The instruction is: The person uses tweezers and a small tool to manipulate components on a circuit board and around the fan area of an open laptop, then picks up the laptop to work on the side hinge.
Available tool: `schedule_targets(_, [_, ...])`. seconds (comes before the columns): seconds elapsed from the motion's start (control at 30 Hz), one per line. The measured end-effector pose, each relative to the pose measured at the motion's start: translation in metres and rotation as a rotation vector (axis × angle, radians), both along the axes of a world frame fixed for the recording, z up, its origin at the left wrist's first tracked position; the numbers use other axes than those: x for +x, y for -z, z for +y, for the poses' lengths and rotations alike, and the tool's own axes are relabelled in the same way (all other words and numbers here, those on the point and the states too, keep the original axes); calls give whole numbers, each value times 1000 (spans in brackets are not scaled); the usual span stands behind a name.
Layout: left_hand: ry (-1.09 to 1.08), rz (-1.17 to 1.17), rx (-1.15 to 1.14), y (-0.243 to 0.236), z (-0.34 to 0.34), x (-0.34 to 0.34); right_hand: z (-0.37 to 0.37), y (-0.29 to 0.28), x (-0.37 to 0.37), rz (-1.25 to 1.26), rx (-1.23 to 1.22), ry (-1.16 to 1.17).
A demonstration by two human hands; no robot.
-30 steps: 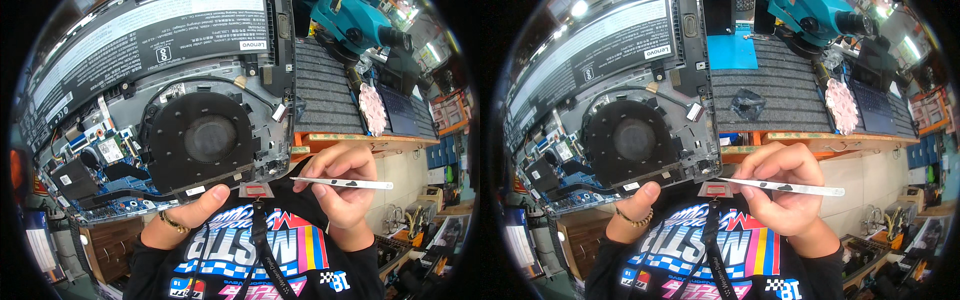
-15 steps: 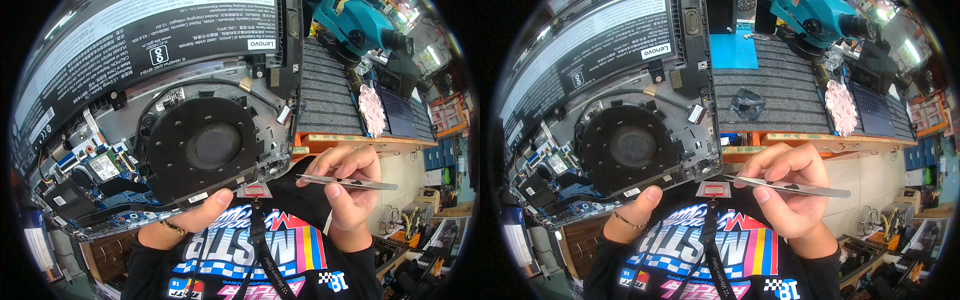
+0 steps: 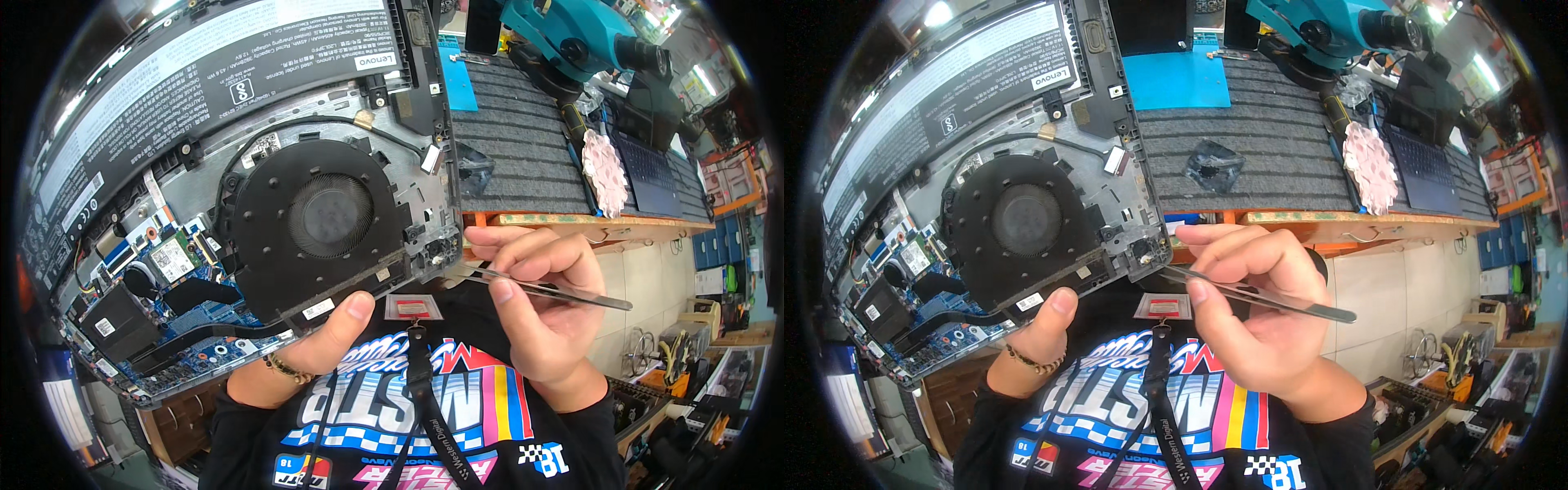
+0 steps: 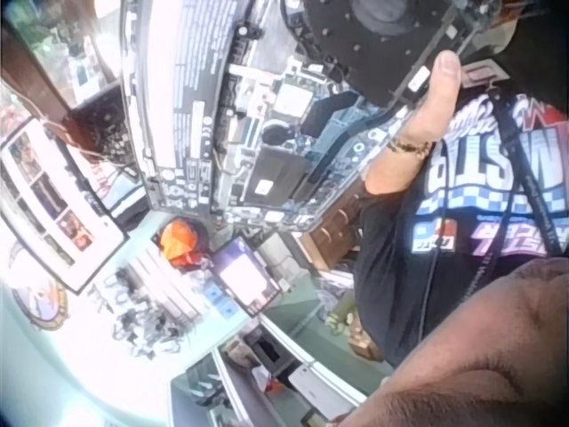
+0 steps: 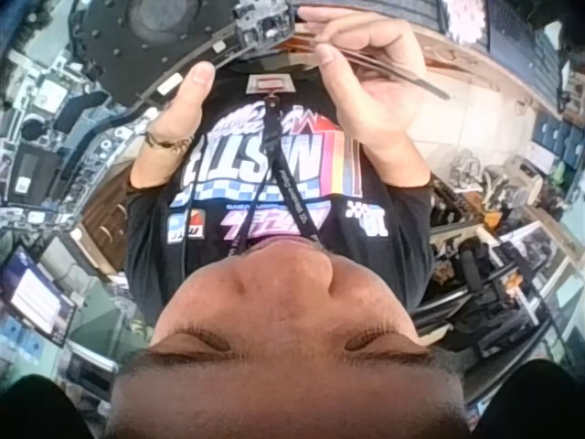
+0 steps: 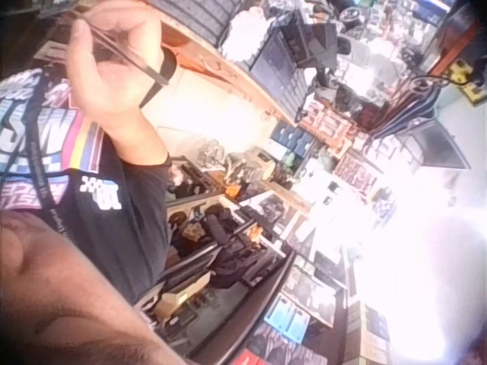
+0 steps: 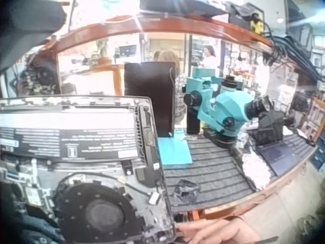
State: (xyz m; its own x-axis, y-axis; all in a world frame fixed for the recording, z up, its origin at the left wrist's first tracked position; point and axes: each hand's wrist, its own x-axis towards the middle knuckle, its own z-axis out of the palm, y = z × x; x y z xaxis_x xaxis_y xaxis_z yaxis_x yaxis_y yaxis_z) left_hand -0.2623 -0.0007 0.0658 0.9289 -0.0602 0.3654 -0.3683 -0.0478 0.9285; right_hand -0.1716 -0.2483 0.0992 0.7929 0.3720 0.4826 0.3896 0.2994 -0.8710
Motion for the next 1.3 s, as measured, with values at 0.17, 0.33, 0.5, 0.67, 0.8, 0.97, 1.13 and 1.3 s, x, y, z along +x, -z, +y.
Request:
schedule_targets(0.17, [13,7,-52,1,-9,3,2,-2,1,-99,-86,32])
schedule_targets(0.33, [14,16,-77,1,-10,3,1,-7,3,-183,-165,11])
schedule_targets(0.5, [2,18,-90,0,-10,3,1,-9,6,-267,-247,26])
schedule_targets(0.67, [-23,17,-99,-3,-8,2,5,-8,6,-283,-236,36])
schedule_targets(0.8, [-51,19,-110,-2,-6,0,10,-7,8,-310,-182,120])
schedule_targets(0.97, [-77,25,-123,-2,-5,-1,13,-9,9,-329,-202,127])
schedule_targets(1.13, [-98,26,-140,-3,-4,-3,11,-13,9,-386,-282,82])
schedule_targets(1.3, [-109,28,-154,-3,-3,-5,12,-14,11,-442,-291,83])
